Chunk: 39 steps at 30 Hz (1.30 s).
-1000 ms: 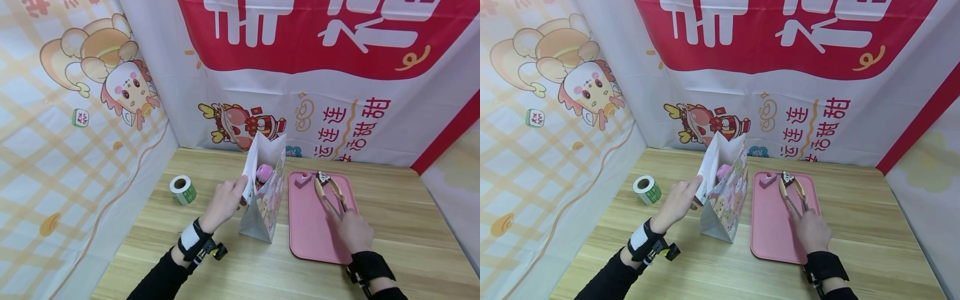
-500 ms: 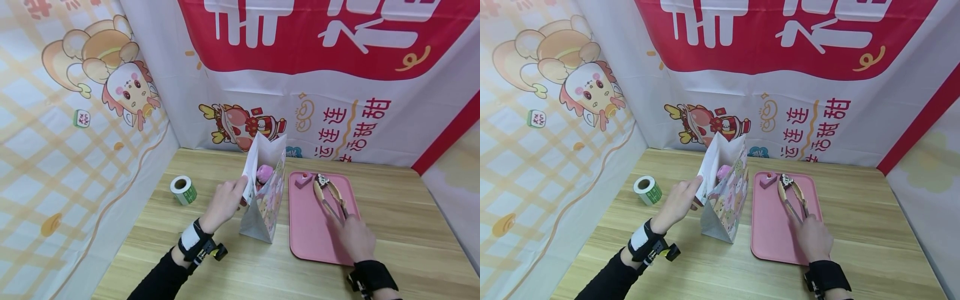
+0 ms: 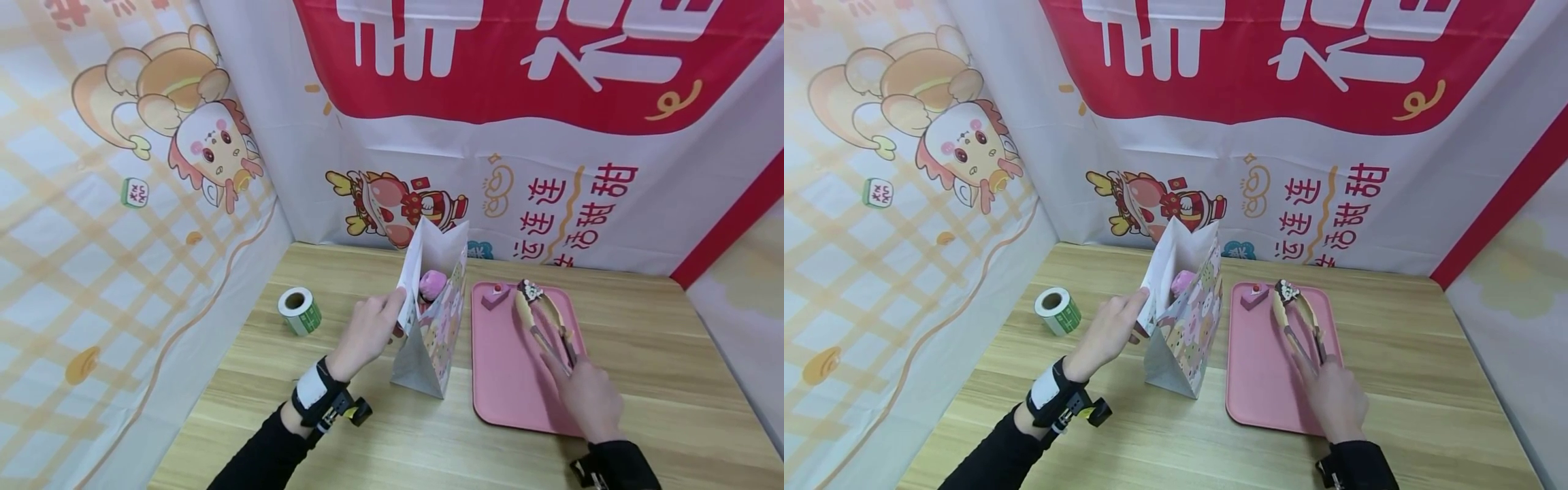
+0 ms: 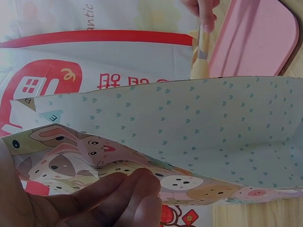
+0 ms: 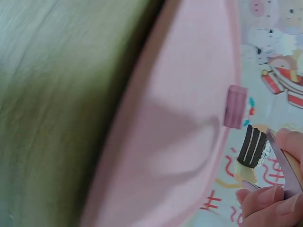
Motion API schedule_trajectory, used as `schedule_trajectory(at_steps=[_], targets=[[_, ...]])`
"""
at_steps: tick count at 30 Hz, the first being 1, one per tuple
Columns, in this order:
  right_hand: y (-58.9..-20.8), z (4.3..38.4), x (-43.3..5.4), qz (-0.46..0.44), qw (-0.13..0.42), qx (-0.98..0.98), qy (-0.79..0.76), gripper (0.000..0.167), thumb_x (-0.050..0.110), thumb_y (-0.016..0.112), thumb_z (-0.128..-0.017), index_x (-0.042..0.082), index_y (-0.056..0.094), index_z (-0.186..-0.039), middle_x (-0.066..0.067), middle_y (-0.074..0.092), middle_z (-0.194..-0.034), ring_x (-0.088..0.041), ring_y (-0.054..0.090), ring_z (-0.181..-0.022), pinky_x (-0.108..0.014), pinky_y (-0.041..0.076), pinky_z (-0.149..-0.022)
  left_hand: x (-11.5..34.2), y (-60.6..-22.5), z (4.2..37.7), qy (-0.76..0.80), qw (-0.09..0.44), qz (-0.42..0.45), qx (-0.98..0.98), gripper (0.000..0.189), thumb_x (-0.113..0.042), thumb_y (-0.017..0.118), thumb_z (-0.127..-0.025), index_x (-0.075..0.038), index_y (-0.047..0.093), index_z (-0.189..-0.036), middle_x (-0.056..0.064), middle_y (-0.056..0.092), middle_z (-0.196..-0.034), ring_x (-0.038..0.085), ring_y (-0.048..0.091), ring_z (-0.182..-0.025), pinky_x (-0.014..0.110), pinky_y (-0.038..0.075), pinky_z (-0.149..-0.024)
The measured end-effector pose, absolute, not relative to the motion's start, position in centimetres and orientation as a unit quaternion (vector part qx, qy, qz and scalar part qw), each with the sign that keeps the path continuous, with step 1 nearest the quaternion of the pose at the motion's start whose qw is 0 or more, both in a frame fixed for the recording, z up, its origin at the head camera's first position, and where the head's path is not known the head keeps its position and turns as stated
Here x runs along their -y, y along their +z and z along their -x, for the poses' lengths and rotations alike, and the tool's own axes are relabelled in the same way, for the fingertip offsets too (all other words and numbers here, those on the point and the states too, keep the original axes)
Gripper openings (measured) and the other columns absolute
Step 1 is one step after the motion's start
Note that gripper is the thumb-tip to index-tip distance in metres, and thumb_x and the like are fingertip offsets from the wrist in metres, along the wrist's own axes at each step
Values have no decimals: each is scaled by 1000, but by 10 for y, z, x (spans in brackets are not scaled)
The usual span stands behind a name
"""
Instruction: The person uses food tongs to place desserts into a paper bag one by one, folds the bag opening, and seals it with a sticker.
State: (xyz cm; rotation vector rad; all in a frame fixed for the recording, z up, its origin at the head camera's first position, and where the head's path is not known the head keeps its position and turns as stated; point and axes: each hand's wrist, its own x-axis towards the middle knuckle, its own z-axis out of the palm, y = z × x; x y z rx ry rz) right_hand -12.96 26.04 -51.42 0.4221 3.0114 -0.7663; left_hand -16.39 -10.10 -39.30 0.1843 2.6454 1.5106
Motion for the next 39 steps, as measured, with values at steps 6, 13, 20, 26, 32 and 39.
schedule_trajectory(at_steps=[6,13,20,26,32,39], targets=[[-494,124,-250,-130,-45,-961,-240,73,71,48,-90,-2,50,-88,-11,46,-61,-26,49,-49,-38,32,-38,102,-392,165,492,45,-57,-867,61,-55,32,-102,-8,71,-94,4,65,-72,22,62,-60,37,51,-53],[-465,119,-236,-78,-140,-960,-227,59,59,57,-92,1,52,-84,-2,35,-54,-19,38,-41,-33,27,-36,102,-392,165,495,46,-58,-866,62,-55,33,-102,-7,71,-96,5,66,-74,21,62,-61,37,51,-53],[-433,115,-225,-30,-196,-954,-223,53,55,63,-92,5,49,-80,1,31,-54,-17,32,-40,-31,22,-37,102,-392,165,496,49,-55,-865,61,-55,33,-102,-7,71,-100,5,66,-75,22,62,-62,37,52,-54],[-412,113,-216,0,-238,-946,-221,50,49,69,-89,9,44,-73,2,30,-53,-14,27,-39,-30,18,-38,102,-392,165,495,48,-56,-866,62,-55,33,-102,-7,71,-99,4,66,-73,22,62,-61,37,51,-53],[-397,110,-207,26,-261,-938,-225,49,47,73,-87,10,43,-74,3,28,-54,-13,25,-40,-29,17,-39,101,-392,165,494,49,-55,-867,63,-56,32,-102,-6,71,-97,4,65,-72,22,62,-60,37,51,-52],[-378,105,-191,71,-275,-931,-230,48,43,77,-84,12,42,-75,4,29,-55,-12,27,-42,-29,17,-41,101,-392,165,495,49,-57,-866,62,-56,32,-102,-7,71,-97,4,66,-72,22,62,-60,37,51,-52]])
